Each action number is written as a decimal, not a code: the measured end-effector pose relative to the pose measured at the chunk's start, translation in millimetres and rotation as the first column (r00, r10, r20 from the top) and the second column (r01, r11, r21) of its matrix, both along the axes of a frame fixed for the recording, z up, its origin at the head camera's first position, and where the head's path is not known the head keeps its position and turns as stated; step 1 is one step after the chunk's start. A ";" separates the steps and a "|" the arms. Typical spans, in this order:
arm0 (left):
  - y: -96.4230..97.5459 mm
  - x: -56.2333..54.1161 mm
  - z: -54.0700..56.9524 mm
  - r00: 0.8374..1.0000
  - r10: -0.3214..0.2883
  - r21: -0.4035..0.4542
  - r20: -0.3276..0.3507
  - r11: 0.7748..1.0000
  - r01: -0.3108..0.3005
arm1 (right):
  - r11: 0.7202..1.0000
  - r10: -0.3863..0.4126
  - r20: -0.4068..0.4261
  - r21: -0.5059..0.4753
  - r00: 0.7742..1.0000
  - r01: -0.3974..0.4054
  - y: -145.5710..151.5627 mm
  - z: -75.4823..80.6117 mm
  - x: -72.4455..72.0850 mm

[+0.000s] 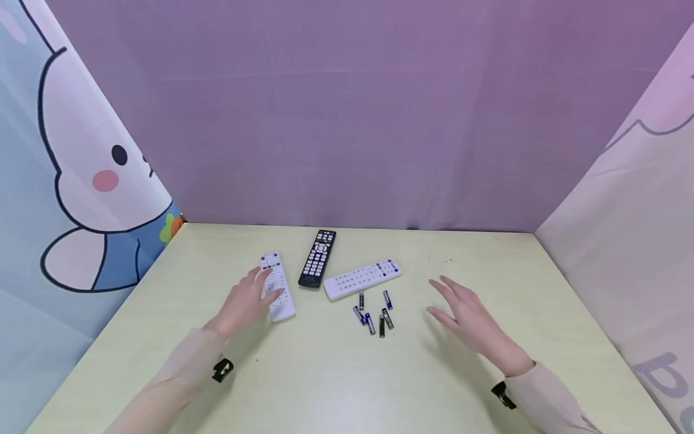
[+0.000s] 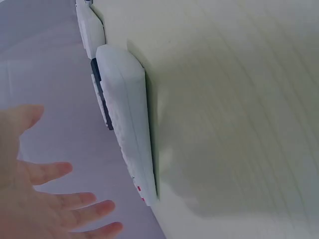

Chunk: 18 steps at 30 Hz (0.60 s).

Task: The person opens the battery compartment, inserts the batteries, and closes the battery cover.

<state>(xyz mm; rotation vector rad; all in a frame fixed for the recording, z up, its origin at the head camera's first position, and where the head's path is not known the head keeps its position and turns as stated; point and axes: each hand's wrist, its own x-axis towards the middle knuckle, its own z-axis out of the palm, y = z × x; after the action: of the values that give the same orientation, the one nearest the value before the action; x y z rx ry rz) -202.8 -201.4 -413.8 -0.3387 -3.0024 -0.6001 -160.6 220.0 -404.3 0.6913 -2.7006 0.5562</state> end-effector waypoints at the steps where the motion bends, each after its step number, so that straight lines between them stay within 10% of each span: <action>1: 0.3 -2.0 -1.0 1.000 0.003 0.007 0.006 1.000 -0.003 | 1.000 0.001 0.006 -0.004 1.000 -0.001 -1.4 -0.2 0.2; 18: 8.0 -24.9 -14.8 0.991 0.097 0.034 0.094 0.994 -0.101 | 0.997 0.050 0.018 -0.056 0.999 -0.049 -22.3 -3.1 2.6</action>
<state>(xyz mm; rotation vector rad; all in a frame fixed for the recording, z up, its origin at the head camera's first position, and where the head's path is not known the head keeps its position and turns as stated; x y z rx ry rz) -227.7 -193.4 -428.6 -0.1625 -3.0681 -0.6821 -158.0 197.8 -407.4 0.7432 -2.6811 0.6500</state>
